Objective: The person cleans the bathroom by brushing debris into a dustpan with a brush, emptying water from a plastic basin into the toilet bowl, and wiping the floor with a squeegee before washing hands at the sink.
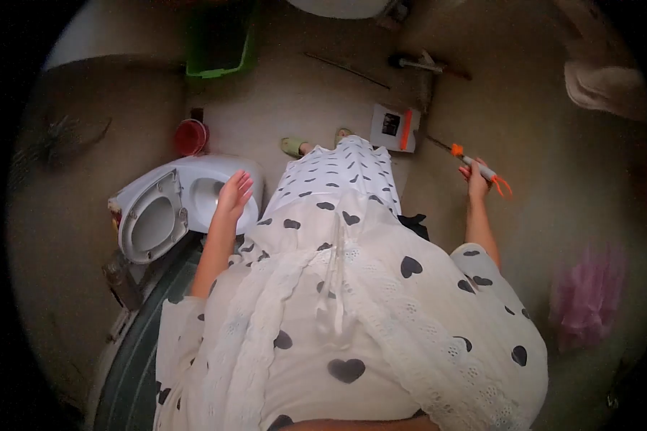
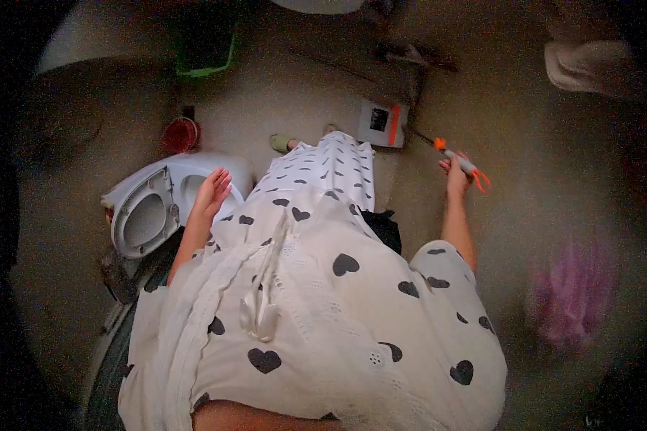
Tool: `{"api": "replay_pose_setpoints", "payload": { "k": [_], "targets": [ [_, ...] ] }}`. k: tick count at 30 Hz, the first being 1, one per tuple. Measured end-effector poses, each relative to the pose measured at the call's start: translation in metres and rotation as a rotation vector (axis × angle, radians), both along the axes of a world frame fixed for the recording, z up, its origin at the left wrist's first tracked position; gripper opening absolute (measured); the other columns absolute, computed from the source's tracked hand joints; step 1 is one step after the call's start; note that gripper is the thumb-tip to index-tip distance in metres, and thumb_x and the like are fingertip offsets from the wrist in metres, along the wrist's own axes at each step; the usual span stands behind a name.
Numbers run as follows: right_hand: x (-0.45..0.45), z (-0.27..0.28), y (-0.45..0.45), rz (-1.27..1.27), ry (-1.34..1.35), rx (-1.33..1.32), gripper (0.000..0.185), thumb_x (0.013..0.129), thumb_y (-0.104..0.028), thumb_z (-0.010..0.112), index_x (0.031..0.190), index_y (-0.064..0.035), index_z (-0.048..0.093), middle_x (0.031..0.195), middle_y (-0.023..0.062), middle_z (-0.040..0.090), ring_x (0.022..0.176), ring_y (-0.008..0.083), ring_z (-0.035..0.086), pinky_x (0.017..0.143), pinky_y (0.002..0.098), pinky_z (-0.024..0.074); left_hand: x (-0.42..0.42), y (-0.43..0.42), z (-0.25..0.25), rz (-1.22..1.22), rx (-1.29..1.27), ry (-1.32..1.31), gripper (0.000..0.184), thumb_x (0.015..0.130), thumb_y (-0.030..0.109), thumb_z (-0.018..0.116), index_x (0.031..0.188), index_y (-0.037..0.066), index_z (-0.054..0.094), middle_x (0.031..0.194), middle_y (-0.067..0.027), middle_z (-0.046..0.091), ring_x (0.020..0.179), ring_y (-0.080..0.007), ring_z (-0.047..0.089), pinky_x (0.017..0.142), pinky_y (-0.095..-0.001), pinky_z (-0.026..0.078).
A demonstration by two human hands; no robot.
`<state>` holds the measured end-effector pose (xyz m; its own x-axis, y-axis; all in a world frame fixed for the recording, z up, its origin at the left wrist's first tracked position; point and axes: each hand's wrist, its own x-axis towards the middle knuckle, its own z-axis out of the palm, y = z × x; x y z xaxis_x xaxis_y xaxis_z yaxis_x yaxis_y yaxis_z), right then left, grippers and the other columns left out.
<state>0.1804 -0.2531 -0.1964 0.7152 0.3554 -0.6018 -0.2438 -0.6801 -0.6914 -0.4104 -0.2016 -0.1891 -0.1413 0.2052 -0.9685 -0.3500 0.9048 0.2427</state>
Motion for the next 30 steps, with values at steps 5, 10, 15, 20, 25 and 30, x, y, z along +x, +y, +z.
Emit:
{"api": "replay_pose_setpoints", "payload": {
  "k": [5, 10, 15, 20, 25, 30],
  "targets": [
    [-0.003, 0.01, -0.029, -0.098, -0.089, 0.102, 0.027, 0.081, -0.007, 0.055, 0.107, 0.0026, 0.05, 0.077, 0.0118, 0.059, 0.061, 0.0175, 0.062, 0.053, 0.0243, 0.0521, -0.011, 0.003, 0.003, -0.024, 0.007, 0.001, 0.029, 0.081, 0.03, 0.057, 0.104, 0.014, 0.052, 0.099, 0.0012, 0.056, 0.089, -0.0113, 0.053, 0.077, -0.029, 0.041],
    [-0.011, 0.012, -0.052, -0.089, -0.125, -0.027, 0.025, 0.082, -0.014, 0.058, 0.102, -0.0011, 0.053, 0.076, 0.0075, 0.059, 0.065, 0.0171, 0.062, 0.043, 0.0202, 0.0431, -0.025, -0.01, 0.01, -0.024, -0.005, 0.01, 0.026, 0.081, 0.029, 0.057, 0.102, 0.014, 0.052, 0.095, 0.0018, 0.057, 0.082, -0.0099, 0.055, 0.07, -0.0267, 0.041],
    [-0.008, 0.008, -0.056, -0.186, 0.087, -0.092, 0.026, 0.081, -0.028, 0.06, 0.094, -0.0063, 0.055, 0.076, 0.0054, 0.06, 0.068, 0.0175, 0.063, 0.042, 0.0206, 0.0414, -0.031, -0.012, 0.027, -0.023, 0.002, 0.036, 0.023, 0.082, 0.026, 0.055, 0.101, 0.014, 0.051, 0.089, 0.0027, 0.056, 0.075, -0.0083, 0.054, 0.065, -0.0252, 0.04],
    [-0.01, 0.014, -0.066, -0.252, 0.223, -0.21, 0.032, 0.082, -0.037, 0.055, 0.091, -0.0062, 0.055, 0.078, 0.0054, 0.061, 0.074, 0.0193, 0.063, 0.052, 0.0281, 0.0504, -0.052, -0.038, 0.027, 0.011, 0.037, 0.046, 0.027, 0.082, 0.027, 0.054, 0.105, 0.013, 0.051, 0.086, 0.0034, 0.056, 0.073, -0.0075, 0.053, 0.064, -0.0246, 0.04],
    [-0.031, -0.011, -0.075, 0.026, 0.497, -0.401, 0.037, 0.084, -0.028, 0.054, 0.111, -0.0045, 0.046, 0.084, 0.0103, 0.061, 0.071, 0.0215, 0.064, 0.05, 0.0306, 0.0481, -0.085, -0.076, 0.029, 0.03, 0.046, 0.105, 0.03, 0.082, 0.028, 0.053, 0.107, 0.012, 0.05, 0.088, 0.0033, 0.055, 0.074, -0.0072, 0.052, 0.064, -0.0251, 0.04],
    [-0.125, 0.027, -0.027, 0.529, 0.407, -0.378, 0.045, 0.084, -0.024, 0.055, 0.12, -0.0019, 0.041, 0.084, 0.0107, 0.06, 0.066, 0.0208, 0.063, 0.046, 0.0274, 0.0435, -0.112, -0.124, 0.023, 0.108, 0.036, 0.15, 0.031, 0.082, 0.029, 0.053, 0.107, 0.013, 0.051, 0.09, 0.0024, 0.055, 0.077, -0.0085, 0.053, 0.071, -0.0293, 0.039]
  ]
}}
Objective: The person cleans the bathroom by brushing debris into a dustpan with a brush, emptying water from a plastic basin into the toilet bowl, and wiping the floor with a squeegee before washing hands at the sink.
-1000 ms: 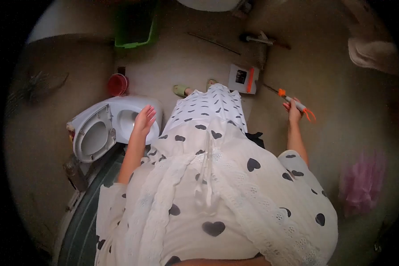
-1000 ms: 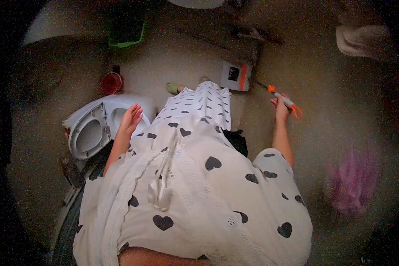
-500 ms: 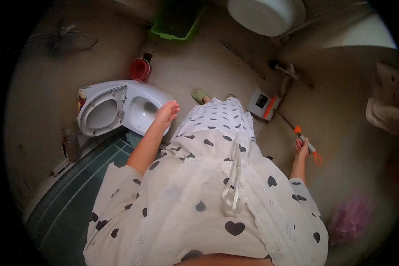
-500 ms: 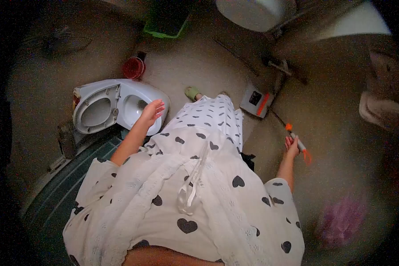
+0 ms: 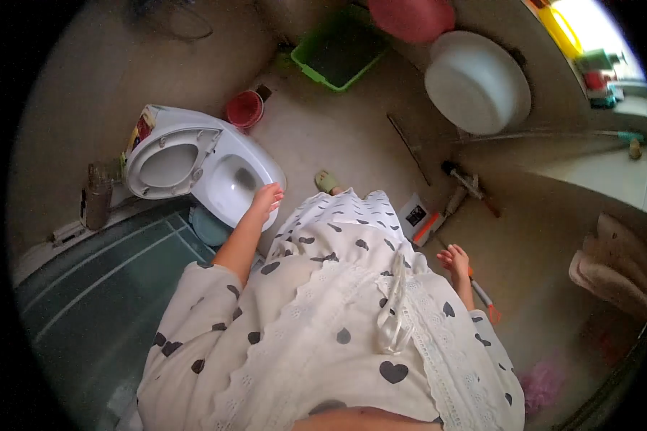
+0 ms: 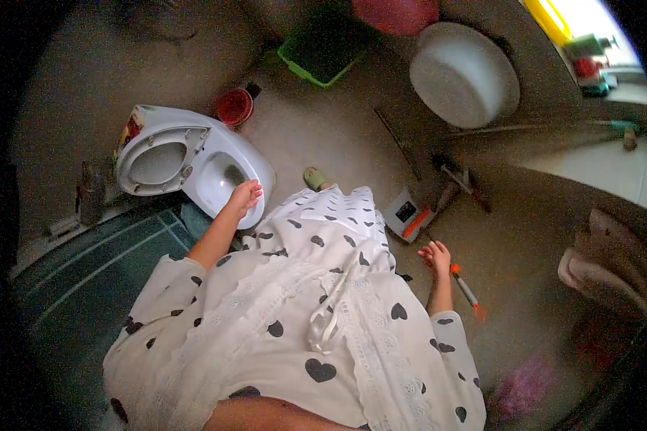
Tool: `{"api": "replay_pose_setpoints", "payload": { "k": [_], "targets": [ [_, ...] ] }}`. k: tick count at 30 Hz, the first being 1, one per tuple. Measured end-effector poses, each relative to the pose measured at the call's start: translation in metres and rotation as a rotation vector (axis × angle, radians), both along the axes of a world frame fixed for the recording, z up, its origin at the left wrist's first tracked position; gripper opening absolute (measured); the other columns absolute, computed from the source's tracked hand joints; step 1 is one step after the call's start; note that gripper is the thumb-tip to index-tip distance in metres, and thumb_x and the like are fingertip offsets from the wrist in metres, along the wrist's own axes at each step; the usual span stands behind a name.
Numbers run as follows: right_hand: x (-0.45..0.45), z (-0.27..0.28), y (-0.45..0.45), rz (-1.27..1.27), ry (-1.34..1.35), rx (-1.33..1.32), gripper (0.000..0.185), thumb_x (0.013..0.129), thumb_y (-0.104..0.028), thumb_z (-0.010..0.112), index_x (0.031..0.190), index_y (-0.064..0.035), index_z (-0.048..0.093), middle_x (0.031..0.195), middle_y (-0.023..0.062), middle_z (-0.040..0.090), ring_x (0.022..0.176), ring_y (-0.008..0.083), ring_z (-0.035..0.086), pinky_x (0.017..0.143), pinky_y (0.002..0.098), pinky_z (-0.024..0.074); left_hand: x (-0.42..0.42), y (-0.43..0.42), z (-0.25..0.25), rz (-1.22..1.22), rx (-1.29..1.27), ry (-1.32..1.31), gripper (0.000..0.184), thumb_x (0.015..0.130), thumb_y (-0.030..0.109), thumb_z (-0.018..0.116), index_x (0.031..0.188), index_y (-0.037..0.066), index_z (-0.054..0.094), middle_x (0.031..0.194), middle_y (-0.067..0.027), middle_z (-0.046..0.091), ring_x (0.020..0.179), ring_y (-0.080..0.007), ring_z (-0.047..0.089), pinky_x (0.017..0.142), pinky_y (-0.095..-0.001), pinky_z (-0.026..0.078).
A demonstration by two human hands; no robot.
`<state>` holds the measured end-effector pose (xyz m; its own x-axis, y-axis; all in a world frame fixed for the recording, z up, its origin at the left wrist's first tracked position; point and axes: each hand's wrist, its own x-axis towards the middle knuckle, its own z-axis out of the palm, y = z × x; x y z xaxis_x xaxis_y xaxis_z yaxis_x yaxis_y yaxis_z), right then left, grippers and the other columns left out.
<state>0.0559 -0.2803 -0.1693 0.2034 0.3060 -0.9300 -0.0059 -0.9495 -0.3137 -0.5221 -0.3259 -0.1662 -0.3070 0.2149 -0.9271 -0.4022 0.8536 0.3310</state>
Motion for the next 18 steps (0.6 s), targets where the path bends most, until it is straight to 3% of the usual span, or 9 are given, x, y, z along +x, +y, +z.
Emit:
{"api": "replay_pose_setpoints", "payload": {
  "k": [2, 7, 10, 11, 14, 15, 18],
  "targets": [
    [-0.031, 0.011, 0.018, 0.235, -0.027, 0.078, 0.043, 0.084, -0.023, 0.054, 0.12, -0.0029, 0.04, 0.081, 0.0088, 0.061, 0.067, 0.0184, 0.063, 0.046, 0.0239, 0.0409, -0.009, -0.02, -0.005, 0.041, -0.013, 0.0, 0.031, 0.081, 0.03, 0.053, 0.107, 0.013, 0.051, 0.091, 0.0018, 0.055, 0.079, -0.0096, 0.053, 0.074, -0.0309, 0.038],
    [-0.105, 0.01, 0.05, 0.346, 0.11, 0.135, 0.041, 0.084, -0.015, 0.052, 0.121, -0.0012, 0.041, 0.09, 0.0103, 0.058, 0.069, 0.0174, 0.061, 0.055, 0.0268, 0.0475, -0.045, -0.051, -0.059, 0.186, 0.025, 0.006, 0.031, 0.08, 0.032, 0.053, 0.104, 0.013, 0.052, 0.092, 0.0012, 0.055, 0.081, -0.0107, 0.052, 0.075, -0.0312, 0.038],
    [-0.114, -0.02, 0.059, 0.494, 0.092, 0.159, 0.043, 0.081, -0.014, 0.057, 0.119, 0.0018, 0.044, 0.084, 0.0109, 0.06, 0.074, 0.0183, 0.061, 0.053, 0.026, 0.0473, -0.033, -0.048, -0.05, 0.236, 0.029, -0.005, 0.03, 0.079, 0.031, 0.054, 0.103, 0.013, 0.053, 0.091, 0.0014, 0.055, 0.079, -0.0106, 0.051, 0.075, -0.0315, 0.037],
    [-0.117, -0.021, 0.072, 0.761, -0.013, 0.148, 0.042, 0.081, -0.014, 0.057, 0.119, 0.0005, 0.046, 0.087, 0.0116, 0.061, 0.08, 0.0164, 0.06, 0.059, 0.0272, 0.0485, -0.029, -0.045, -0.048, 0.244, 0.014, -0.021, 0.03, 0.079, 0.031, 0.054, 0.103, 0.013, 0.053, 0.091, 0.0014, 0.055, 0.078, -0.0105, 0.051, 0.075, -0.0315, 0.037],
    [-0.153, -0.031, 0.105, 0.923, -0.008, 0.135, 0.043, 0.081, -0.013, 0.057, 0.12, -0.0009, 0.046, 0.092, 0.0128, 0.062, 0.077, 0.0157, 0.06, 0.063, 0.0281, 0.048, -0.023, -0.035, -0.042, 0.281, -0.031, -0.031, 0.029, 0.08, 0.031, 0.054, 0.103, 0.014, 0.054, 0.089, 0.0018, 0.056, 0.078, -0.01, 0.052, 0.075, -0.0318, 0.037],
    [-0.176, -0.025, 0.118, 0.833, 0.074, 0.151, 0.038, 0.081, -0.01, 0.058, 0.115, 0.0022, 0.046, 0.09, 0.0106, 0.058, 0.07, 0.0176, 0.059, 0.057, 0.0293, 0.0518, -0.023, -0.03, -0.044, 0.285, -0.048, -0.025, 0.029, 0.08, 0.031, 0.054, 0.103, 0.014, 0.054, 0.089, 0.002, 0.056, 0.078, -0.0098, 0.052, 0.075, -0.0319, 0.037],
    [-0.222, -0.068, 0.147, 0.717, 0.167, 0.148, 0.036, 0.082, -0.009, 0.056, 0.114, 0.0033, 0.047, 0.092, 0.0115, 0.057, 0.075, 0.017, 0.058, 0.059, 0.0316, 0.0533, -0.023, -0.011, -0.06, 0.297, -0.092, -0.011, 0.029, 0.08, 0.032, 0.055, 0.103, 0.014, 0.054, 0.092, 0.0017, 0.058, 0.08, -0.0105, 0.053, 0.075, -0.0319, 0.037]
  ]
}}
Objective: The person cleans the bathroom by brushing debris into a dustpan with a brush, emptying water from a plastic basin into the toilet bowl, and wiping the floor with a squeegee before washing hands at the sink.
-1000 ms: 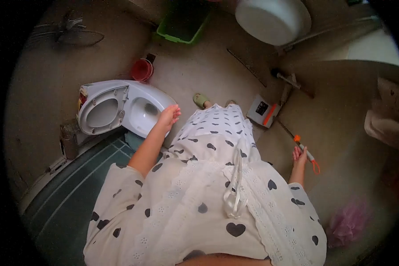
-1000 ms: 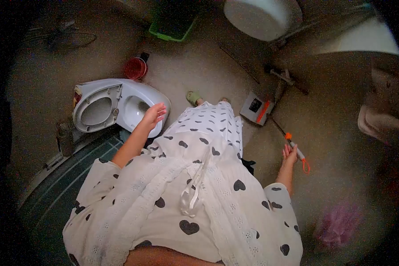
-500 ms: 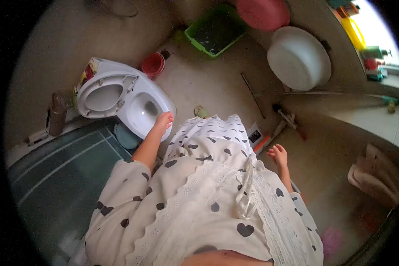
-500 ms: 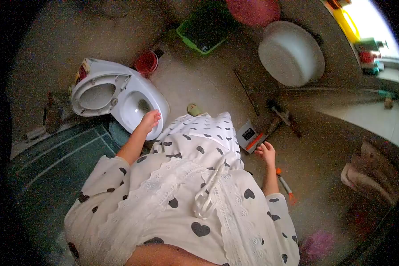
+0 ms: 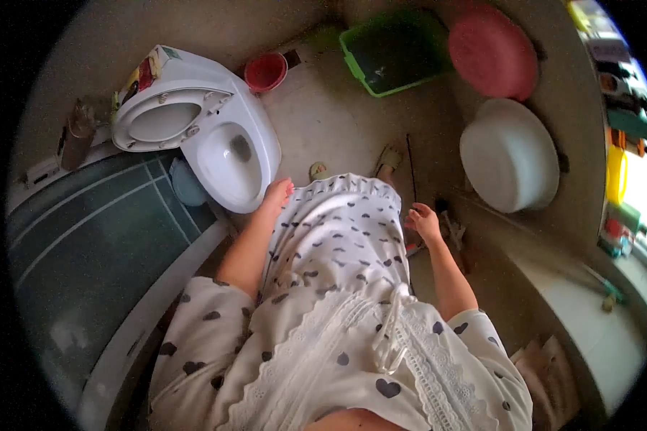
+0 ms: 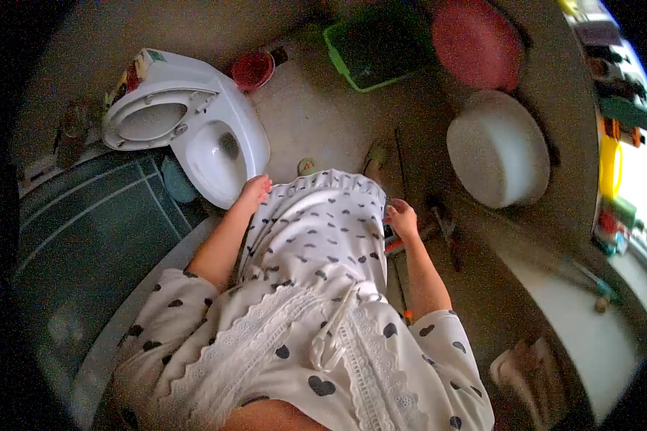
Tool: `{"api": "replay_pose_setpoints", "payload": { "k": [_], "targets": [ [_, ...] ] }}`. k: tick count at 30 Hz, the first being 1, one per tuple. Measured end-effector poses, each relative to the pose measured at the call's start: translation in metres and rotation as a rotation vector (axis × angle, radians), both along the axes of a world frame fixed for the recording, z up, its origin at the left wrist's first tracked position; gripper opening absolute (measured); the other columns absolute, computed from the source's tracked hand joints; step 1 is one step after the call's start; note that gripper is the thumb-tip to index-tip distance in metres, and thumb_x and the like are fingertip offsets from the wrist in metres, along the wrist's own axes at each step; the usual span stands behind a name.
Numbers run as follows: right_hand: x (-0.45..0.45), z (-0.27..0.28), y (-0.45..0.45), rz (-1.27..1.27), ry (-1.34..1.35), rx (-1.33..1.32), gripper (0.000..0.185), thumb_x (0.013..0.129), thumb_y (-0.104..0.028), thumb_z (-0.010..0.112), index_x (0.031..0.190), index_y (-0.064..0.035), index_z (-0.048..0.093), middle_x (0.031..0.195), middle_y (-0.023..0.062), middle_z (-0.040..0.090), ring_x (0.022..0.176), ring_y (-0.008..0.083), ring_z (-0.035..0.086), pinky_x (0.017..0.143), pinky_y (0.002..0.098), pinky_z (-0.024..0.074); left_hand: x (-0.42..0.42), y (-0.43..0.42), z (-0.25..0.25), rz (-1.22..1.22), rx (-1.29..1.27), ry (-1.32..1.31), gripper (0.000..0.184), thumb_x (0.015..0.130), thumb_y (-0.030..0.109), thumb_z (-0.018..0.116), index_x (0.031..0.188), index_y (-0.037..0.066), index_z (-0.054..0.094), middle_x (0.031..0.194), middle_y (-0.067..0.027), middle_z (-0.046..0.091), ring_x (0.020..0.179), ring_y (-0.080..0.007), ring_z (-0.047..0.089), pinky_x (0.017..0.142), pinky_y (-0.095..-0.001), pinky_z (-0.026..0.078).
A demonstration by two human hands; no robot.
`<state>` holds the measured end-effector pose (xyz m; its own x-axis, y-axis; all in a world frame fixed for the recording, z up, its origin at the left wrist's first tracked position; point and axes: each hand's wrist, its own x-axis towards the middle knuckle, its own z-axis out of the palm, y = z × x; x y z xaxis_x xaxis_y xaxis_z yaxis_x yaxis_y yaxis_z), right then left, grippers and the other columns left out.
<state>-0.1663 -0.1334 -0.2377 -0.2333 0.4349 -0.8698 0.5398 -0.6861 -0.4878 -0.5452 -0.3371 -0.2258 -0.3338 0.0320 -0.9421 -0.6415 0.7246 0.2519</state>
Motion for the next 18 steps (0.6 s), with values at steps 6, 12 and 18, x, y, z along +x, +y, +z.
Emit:
{"api": "replay_pose_setpoints", "payload": {
  "k": [6, 12, 18],
  "targets": [
    [-0.059, -0.044, 0.024, 0.555, -0.423, 0.186, 0.037, 0.074, -0.022, 0.062, 0.105, -0.003, 0.056, 0.095, 0.0145, 0.061, 0.085, 0.0265, 0.06, 0.073, 0.0338, 0.0481, 0.016, 0.054, -0.029, -0.083, 0.029, 0.009, 0.031, 0.077, 0.03, 0.058, 0.104, 0.015, 0.054, 0.093, 0.0012, 0.058, 0.082, -0.0102, 0.053, 0.072, -0.0278, 0.039],
    [-0.042, -0.081, -0.011, 0.855, -0.565, -0.097, 0.071, 0.073, -0.044, 0.057, 0.132, -0.0174, 0.026, 0.129, 0.0148, 0.037, 0.115, 0.0338, 0.042, 0.091, 0.041, 0.0391, 0.073, 0.122, -0.084, -0.094, 0.194, 0.015, 0.03, 0.079, 0.03, 0.056, 0.104, 0.012, 0.055, 0.089, 0.0022, 0.058, 0.078, -0.0089, 0.054, 0.064, -0.0252, 0.04],
    [-0.039, -0.08, -0.007, 1.033, -0.66, 0.055, 0.075, 0.072, -0.046, 0.056, 0.132, -0.015, 0.024, 0.13, 0.018, 0.03, 0.11, 0.0382, 0.04, 0.087, 0.0446, 0.0402, 0.037, 0.276, -0.153, -0.307, 0.199, 0.089, 0.038, 0.08, 0.033, 0.054, 0.109, 0.009, 0.052, 0.09, -0.0018, 0.058, 0.083, -0.0152, 0.054, 0.072, -0.0298, 0.042]
  ]
}}
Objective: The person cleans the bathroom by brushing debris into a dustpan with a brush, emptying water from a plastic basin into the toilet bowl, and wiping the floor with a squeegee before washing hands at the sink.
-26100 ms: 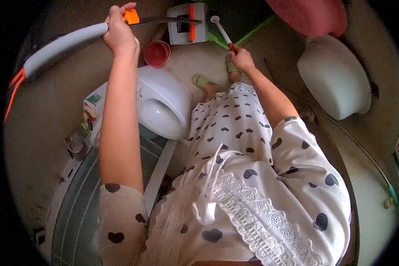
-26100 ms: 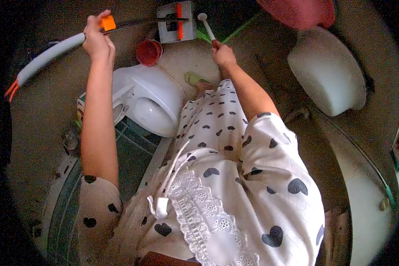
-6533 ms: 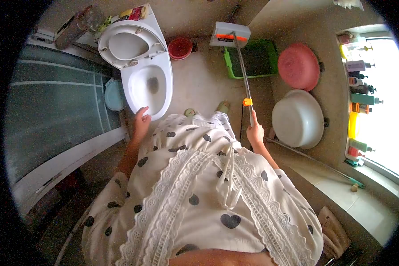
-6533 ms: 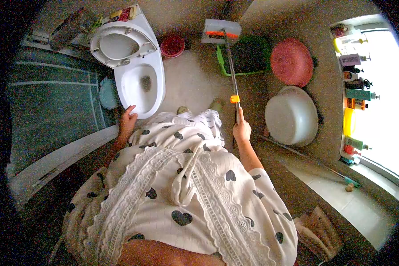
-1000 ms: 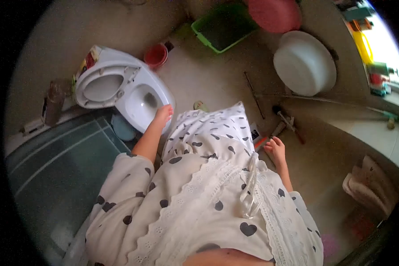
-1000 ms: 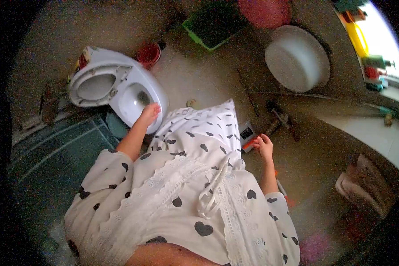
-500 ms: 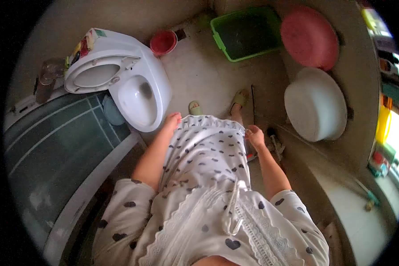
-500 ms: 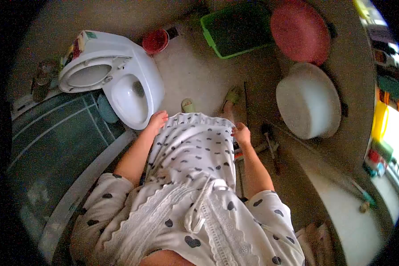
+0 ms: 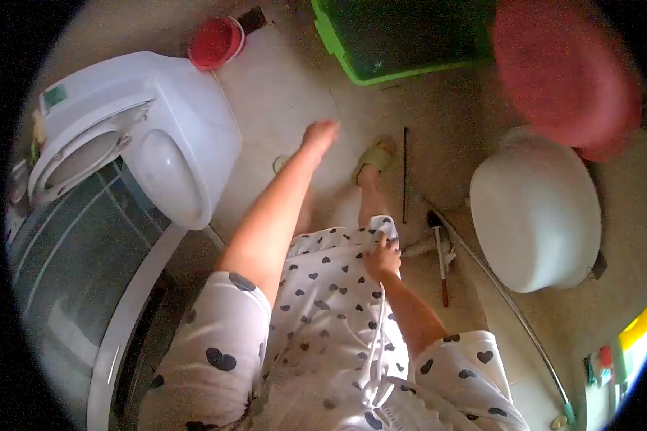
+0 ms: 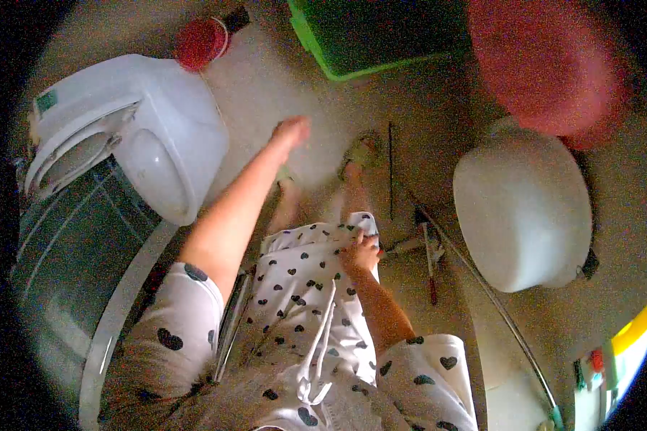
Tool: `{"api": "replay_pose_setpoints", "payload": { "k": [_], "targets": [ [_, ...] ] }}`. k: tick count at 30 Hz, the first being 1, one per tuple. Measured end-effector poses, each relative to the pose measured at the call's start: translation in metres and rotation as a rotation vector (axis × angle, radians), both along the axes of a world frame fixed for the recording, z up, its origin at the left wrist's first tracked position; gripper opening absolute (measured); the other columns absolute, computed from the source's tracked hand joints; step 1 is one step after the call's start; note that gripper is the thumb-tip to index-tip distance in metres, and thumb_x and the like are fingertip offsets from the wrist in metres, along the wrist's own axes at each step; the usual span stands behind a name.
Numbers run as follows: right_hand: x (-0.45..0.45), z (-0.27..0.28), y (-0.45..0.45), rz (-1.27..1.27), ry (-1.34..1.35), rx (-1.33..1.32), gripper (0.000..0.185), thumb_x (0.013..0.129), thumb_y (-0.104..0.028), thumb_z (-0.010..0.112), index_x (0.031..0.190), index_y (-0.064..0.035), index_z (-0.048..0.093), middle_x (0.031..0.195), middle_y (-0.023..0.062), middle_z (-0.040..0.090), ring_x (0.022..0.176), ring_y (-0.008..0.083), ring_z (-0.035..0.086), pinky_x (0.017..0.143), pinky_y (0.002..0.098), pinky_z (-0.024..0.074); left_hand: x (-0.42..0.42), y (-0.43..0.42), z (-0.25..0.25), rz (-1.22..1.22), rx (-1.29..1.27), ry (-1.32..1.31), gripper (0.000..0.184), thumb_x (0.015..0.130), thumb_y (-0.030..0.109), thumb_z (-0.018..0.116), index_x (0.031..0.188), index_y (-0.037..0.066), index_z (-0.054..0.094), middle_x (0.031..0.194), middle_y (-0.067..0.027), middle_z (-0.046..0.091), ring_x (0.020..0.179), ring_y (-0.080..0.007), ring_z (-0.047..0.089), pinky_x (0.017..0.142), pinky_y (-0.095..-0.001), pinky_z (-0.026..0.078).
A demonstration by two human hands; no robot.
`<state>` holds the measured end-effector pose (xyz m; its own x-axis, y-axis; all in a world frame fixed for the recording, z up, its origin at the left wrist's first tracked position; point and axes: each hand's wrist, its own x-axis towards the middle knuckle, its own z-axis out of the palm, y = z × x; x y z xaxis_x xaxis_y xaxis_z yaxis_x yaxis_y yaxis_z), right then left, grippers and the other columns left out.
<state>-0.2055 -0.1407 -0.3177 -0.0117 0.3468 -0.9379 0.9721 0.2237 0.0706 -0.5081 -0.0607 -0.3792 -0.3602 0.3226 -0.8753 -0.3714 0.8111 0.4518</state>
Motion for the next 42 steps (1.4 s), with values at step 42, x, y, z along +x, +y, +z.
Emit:
{"api": "replay_pose_setpoints", "payload": {
  "k": [42],
  "targets": [
    [0.001, 0.016, 0.015, -0.008, 0.496, 0.352, 0.024, 0.068, -0.02, 0.054, 0.087, -0.0068, 0.056, 0.098, 0.0101, 0.053, 0.089, 0.0312, 0.05, 0.072, 0.0439, 0.0448, -0.031, 0.059, -0.147, 0.656, 0.181, -0.002, 0.039, 0.077, 0.043, 0.06, 0.099, 0.012, 0.053, 0.088, 0.0003, 0.051, 0.075, -0.0118, 0.045, 0.06, -0.0262, 0.036]
  ]
}}
